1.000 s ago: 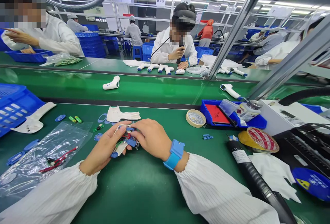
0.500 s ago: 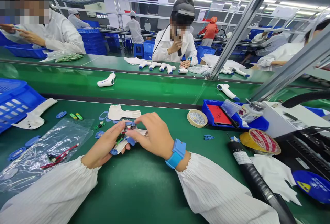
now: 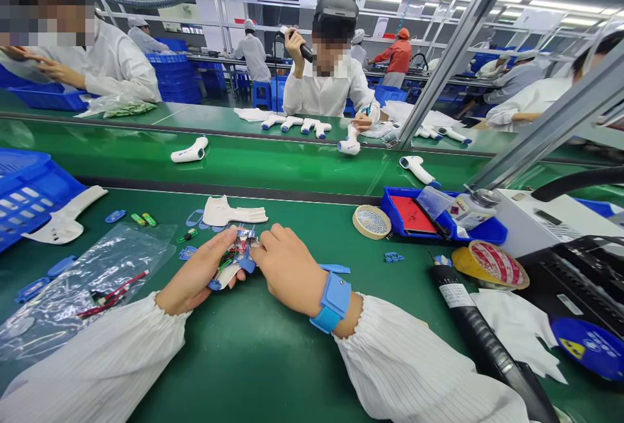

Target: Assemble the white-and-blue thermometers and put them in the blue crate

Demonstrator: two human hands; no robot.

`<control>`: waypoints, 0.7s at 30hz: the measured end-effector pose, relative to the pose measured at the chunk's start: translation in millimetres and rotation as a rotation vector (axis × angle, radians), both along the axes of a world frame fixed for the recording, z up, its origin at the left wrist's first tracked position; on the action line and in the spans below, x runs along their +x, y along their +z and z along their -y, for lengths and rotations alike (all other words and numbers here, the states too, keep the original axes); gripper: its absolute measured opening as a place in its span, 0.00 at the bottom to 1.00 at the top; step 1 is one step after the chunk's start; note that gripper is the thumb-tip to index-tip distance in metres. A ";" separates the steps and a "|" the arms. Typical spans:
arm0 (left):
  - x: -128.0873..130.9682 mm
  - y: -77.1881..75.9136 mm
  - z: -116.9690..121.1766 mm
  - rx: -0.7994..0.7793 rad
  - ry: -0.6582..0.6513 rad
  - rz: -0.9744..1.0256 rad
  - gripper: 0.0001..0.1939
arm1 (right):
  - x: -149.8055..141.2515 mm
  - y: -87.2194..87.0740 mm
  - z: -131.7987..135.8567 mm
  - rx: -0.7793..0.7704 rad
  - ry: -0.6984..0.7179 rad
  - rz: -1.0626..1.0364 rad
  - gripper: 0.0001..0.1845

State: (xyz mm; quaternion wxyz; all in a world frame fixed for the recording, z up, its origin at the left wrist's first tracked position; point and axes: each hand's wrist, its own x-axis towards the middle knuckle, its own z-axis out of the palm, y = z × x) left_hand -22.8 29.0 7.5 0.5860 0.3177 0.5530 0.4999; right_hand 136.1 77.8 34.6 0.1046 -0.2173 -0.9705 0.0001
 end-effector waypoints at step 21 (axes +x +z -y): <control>3.6 2.3 11.0 0.222 -0.039 -0.215 0.22 | -6.1 -12.6 1.0 -0.259 -0.008 -0.735 0.10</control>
